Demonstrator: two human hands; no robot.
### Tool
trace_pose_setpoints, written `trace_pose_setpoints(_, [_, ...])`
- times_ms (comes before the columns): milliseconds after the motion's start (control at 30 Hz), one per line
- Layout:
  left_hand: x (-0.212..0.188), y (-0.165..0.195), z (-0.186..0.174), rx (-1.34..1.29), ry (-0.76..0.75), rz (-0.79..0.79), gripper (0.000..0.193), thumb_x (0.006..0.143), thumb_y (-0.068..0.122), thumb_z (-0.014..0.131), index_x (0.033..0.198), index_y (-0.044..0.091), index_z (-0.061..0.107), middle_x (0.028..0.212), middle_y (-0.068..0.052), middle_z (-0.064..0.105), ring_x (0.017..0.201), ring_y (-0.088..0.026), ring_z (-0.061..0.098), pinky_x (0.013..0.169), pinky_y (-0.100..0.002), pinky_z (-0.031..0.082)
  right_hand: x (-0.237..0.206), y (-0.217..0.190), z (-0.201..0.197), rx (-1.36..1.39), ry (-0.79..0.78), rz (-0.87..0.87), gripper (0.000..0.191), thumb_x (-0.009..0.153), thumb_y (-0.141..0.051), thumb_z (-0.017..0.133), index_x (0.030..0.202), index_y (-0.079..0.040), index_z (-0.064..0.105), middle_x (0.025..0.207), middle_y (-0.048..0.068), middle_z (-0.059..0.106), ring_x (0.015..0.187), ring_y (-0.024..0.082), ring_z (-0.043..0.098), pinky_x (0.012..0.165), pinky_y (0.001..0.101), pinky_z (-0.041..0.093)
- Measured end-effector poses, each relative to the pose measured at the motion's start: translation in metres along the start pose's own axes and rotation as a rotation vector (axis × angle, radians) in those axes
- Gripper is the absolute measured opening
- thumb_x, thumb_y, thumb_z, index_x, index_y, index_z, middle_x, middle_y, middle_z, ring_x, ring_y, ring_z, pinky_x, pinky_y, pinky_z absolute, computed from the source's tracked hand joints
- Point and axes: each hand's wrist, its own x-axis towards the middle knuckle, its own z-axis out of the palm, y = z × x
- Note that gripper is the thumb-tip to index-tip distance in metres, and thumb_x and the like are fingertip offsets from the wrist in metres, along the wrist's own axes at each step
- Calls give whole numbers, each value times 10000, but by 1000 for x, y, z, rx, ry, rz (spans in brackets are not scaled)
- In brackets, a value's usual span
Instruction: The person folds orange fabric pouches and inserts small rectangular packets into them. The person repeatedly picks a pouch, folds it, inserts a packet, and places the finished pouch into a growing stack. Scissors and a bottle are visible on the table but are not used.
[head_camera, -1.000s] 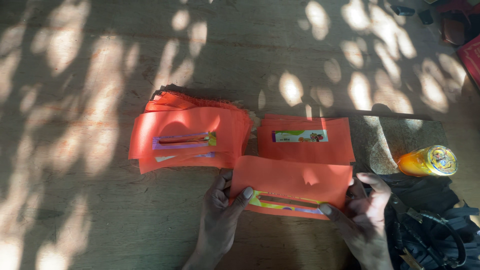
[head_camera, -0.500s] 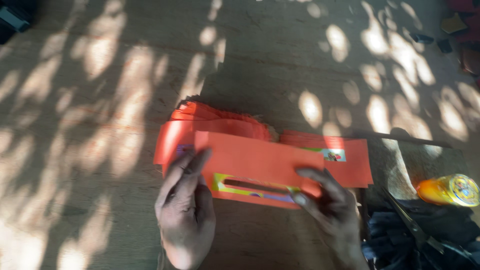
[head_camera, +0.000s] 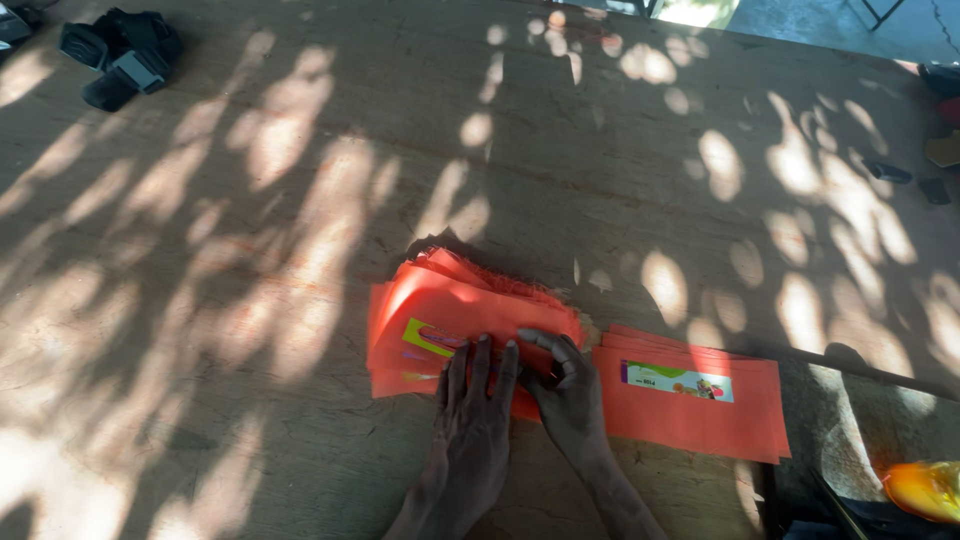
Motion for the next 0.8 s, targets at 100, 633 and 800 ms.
trace_pose_setpoints(100, [3,-1,16,-7,-21,-32,874,747,-4,639,1527,-26,246,1594,-349,215,1494,-565,191,1126,-644,206,3,13,-14,176,-68,136,417,927,-15,720,1325,-142,707,985,85,765,779,126,680,683,259,575])
trace_pose_setpoints(633, [8,34,1,-15,-92,-6,828,777,-31,616,1492,-63,200,1567,-334,136,1430,-513,242,1148,-604,308,-72,30,-126,-466,123,-177,242,717,-92,832,943,-80,744,1081,52,752,1015,271,692,806,367,585])
trace_pose_setpoints(800, [1,81,18,131,-41,10,982,706,-53,627,1590,57,212,1627,-282,153,1461,-526,229,1155,-634,278,-79,42,-123,-420,277,-128,117,811,-92,791,914,-57,747,1037,60,760,998,249,699,836,374,587])
